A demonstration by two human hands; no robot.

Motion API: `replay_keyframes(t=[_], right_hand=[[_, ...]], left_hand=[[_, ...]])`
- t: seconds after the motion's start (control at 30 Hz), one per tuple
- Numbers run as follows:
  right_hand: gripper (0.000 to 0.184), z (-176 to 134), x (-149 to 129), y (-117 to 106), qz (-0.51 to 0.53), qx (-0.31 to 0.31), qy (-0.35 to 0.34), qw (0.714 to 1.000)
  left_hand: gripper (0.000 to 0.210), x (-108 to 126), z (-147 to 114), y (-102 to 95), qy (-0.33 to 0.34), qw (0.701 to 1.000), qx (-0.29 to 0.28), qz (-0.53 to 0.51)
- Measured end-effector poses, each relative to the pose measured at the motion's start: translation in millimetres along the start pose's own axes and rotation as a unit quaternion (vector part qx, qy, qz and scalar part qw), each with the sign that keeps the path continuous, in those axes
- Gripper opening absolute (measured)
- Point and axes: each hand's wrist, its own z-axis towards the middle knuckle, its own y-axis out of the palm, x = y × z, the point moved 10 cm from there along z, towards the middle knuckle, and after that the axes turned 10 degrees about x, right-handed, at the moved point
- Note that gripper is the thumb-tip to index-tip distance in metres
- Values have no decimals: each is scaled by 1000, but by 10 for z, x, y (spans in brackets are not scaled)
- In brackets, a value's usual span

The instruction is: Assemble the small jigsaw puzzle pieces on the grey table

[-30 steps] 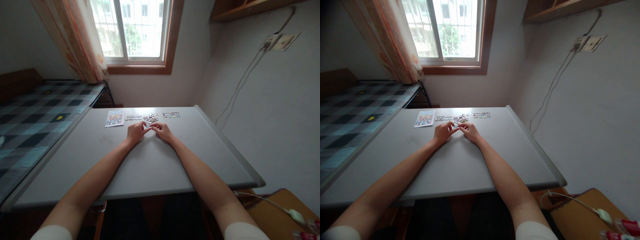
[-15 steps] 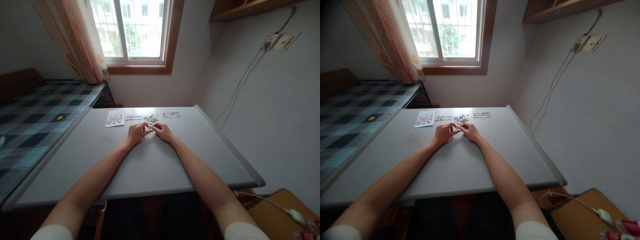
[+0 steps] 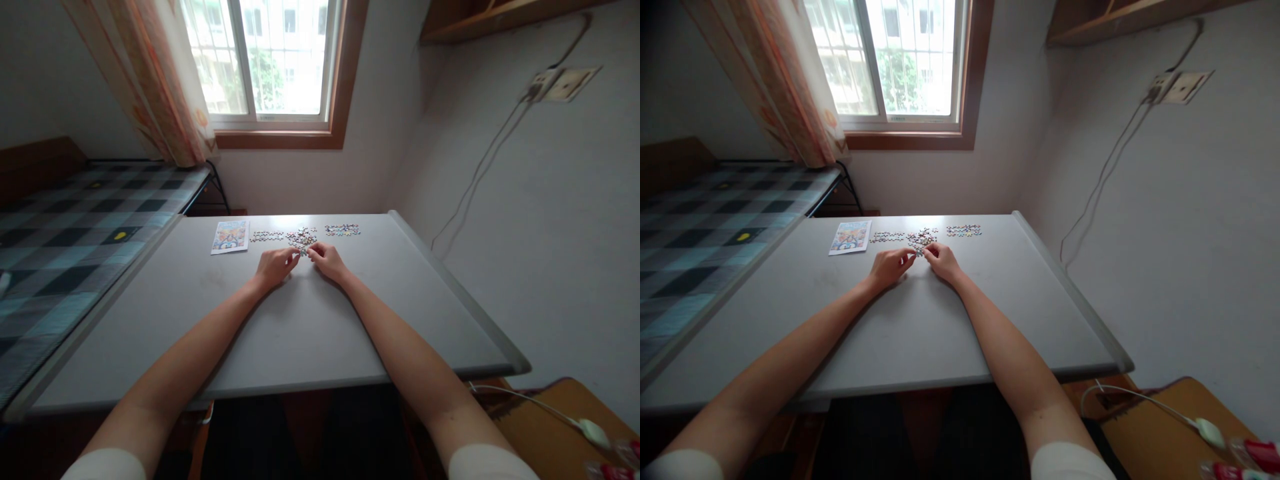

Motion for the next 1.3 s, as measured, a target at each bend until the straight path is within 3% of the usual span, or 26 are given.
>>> replay_keyframes(t=[0.37,0.73,1.3], right_hand=[[23,5,26,11,50,6,7,999],[21,9,39,30,46,-10,0,999],[24,-22,-49,52,35,-25,-2,999]], left_hand=[[26,-51,16,-56,-13,999,41,22],[25,-12,-1,8,21,1000,17,-2],[36,12,6,-13,10,1000,6,14]])
